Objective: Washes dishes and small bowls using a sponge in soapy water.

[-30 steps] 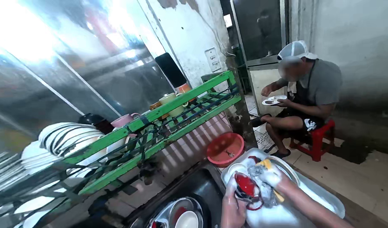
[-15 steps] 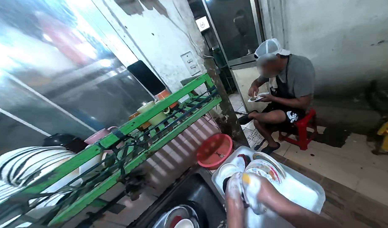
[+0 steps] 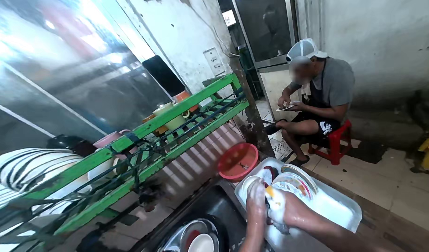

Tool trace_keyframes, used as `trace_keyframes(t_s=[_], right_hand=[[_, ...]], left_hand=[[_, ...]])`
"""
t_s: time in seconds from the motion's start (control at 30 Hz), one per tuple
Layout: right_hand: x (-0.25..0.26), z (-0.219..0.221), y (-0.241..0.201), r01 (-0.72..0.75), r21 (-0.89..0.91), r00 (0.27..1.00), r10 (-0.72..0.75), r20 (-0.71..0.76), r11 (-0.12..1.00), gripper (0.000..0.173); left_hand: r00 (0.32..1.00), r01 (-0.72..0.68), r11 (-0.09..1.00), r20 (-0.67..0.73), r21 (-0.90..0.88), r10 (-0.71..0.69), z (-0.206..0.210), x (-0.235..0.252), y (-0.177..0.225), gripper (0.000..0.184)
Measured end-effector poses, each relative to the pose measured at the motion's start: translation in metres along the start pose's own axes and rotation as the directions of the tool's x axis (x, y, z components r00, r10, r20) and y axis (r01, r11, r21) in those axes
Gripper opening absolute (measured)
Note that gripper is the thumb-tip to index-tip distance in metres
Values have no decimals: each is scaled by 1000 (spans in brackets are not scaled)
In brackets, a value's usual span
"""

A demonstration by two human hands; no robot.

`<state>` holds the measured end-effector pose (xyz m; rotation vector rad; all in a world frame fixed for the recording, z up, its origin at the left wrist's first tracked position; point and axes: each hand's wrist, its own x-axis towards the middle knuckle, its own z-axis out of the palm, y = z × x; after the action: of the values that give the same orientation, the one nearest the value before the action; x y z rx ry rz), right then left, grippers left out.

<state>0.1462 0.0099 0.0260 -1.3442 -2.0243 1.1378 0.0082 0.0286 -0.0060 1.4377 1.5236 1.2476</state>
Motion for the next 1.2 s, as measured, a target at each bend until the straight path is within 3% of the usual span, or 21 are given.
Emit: trace_keyframes(t_s=[0.07, 0.13, 0.2, 0.27, 0.33, 0.4, 0.47, 0.53, 0.57, 0.6, 0.63, 0.67, 0.73, 0.8, 0.87, 0.93, 0.97, 1.03, 1.1, 1.13, 1.2], right_hand=[[-4, 7, -3, 71, -105, 997, -74, -26, 992, 47], [-16, 25, 22, 334, -361, 932, -362, -9, 871, 45], [-17, 37, 51, 513, -488, 815, -579, 21, 706, 42], [-13, 35, 47, 444, -397, 875, -484, -1, 803, 41], [-4, 23, 18, 153, -93, 985, -160, -72, 984, 45], [1, 16, 2, 15, 102, 992, -2, -128, 995, 56], [-6, 24, 13, 158, -146, 978, -175, -115, 977, 48], [-12, 39, 50, 464, -489, 830, -555, -51, 739, 33], [-11, 40, 59, 538, -529, 768, -640, -13, 657, 27], [-9, 38, 58, 539, -508, 775, -632, -14, 672, 24], [-8, 34, 48, 452, -419, 858, -512, -37, 788, 29], [-5, 27, 33, 279, -235, 951, -302, -66, 931, 38], [5, 17, 11, -13, 124, 990, 30, -137, 992, 60], [4, 20, 11, 60, 34, 984, -53, -167, 998, 63], [-5, 27, 34, 318, -354, 931, -359, -56, 880, 47], [-8, 28, 50, 475, -456, 857, -513, 47, 752, 38], [-4, 26, 47, 435, -408, 885, -464, 31, 803, 35], [5, 21, 28, 154, -41, 983, -157, -91, 987, 49], [11, 18, 10, 9, 230, 981, 36, -191, 973, 64], [9, 18, 8, 49, 150, 979, -18, -202, 987, 66], [1, 16, 22, 232, -264, 963, -259, -70, 936, 56]], left_hand=[[997, -56, 997, 47, 52, 53, -4, -2, 4, 33], [943, 210, 978, 261, 20, -208, -17, 1, 18, 28], [803, 433, 900, 431, 51, -411, -27, 10, 18, 32], [859, 415, 909, 347, -43, -376, -23, 8, 14, 35], [989, 121, 992, 90, -47, -116, -11, 1, 8, 35], [996, -84, 996, -19, 39, 85, -2, -6, 4, 35], [993, -64, 991, 106, 114, 52, -9, -4, 6, 32], [908, 235, 969, 338, 73, -246, -19, 4, 9, 30], [845, 366, 930, 410, 23, -343, -22, 8, 7, 32], [825, 448, 892, 410, -57, -389, -21, 9, 6, 35], [855, 453, 881, 348, -136, -386, -18, 8, 5, 38], [919, 361, 916, 234, -175, -318, -14, 5, 3, 39], [998, 51, 994, 28, -96, -49, -4, -1, -3, 37], [999, -40, 999, 29, -18, 41, -4, -2, -2, 38], [951, 230, 972, 222, -42, -215, -15, 3, 10, 34], [834, 451, 890, 387, -65, -394, -22, 13, 9, 33], [845, 448, 890, 367, -87, -389, -23, 15, 8, 37], [965, 220, 971, 163, -91, -203, -17, 12, 3, 42], [999, -16, 1000, -28, -24, 15, -6, 7, -2, 40], [999, -34, 999, -32, -3, 33, -6, 6, -2, 41], [982, 104, 994, 152, 34, -108, -15, 7, 3, 39]])
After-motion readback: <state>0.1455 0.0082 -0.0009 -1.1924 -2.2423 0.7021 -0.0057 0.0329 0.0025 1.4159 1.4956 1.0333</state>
